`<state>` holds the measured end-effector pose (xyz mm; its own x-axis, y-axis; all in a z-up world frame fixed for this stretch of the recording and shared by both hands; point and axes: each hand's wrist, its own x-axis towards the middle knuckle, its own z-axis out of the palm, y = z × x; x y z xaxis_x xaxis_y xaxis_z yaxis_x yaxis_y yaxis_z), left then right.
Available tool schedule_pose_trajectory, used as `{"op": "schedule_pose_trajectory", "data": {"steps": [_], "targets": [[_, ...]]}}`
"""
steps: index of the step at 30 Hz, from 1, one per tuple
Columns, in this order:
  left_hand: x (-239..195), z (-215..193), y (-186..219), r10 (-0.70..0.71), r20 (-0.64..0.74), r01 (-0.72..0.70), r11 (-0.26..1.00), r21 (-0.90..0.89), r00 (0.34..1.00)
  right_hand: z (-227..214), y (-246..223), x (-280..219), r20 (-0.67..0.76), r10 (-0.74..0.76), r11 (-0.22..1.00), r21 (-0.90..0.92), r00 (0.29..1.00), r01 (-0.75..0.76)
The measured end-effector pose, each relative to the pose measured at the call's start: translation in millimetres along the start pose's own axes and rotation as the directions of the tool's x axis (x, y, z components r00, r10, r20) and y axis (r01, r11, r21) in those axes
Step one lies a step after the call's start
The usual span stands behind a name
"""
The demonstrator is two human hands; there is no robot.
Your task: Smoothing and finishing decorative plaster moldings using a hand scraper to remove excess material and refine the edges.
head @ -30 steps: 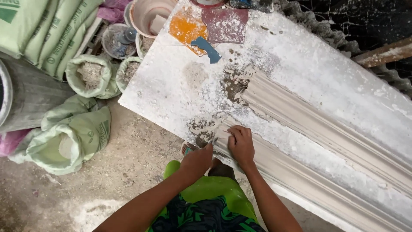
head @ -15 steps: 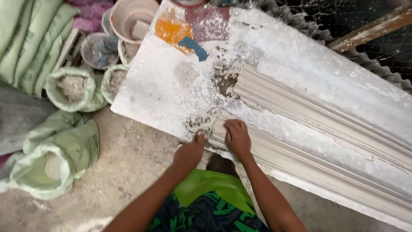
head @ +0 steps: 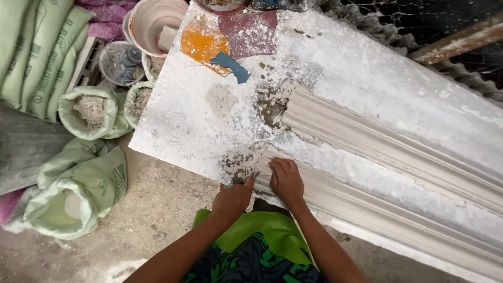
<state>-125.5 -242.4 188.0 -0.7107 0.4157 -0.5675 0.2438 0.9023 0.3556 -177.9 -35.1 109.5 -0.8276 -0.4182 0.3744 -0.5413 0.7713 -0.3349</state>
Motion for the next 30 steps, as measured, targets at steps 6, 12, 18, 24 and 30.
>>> {"op": "schedule_pose_trajectory", "data": {"steps": [6, 12, 18, 24, 30], "targets": [[-0.6, -28.7, 8.5, -0.027, 0.102, 0.037, 0.995, -0.091, 0.994, -2.2, -0.5, 5.0, 0.027, -0.018, 0.999, -0.035, 0.999, 0.019], [37.5, -12.8, -4.0, 0.130, -0.017, -0.125, 0.976, 0.178, 0.991, -2.1, 3.7, -1.0, 0.068, -0.013, 0.997, -0.069, 0.998, 0.018], [70.9, -3.5, -13.5, 0.002, 0.125, 0.035, 0.953, -0.300, 0.992, 5.3, 2.5, -8.3, 0.008, 0.018, 0.999, -0.041, 1.000, -0.018], [6.8, -51.7, 9.5, -0.087, 0.156, 0.121, 0.967, -0.225, 0.984, 2.9, 2.6, -3.4, 0.039, 0.052, 0.999, 0.015, 0.998, -0.052], [5.0, -81.8, 26.8, -0.098, 0.145, 0.125, 0.974, -0.188, 0.985, 11.3, 8.6, -12.0, 0.089, 0.051, 0.999, -0.007, 0.995, -0.050]]}}
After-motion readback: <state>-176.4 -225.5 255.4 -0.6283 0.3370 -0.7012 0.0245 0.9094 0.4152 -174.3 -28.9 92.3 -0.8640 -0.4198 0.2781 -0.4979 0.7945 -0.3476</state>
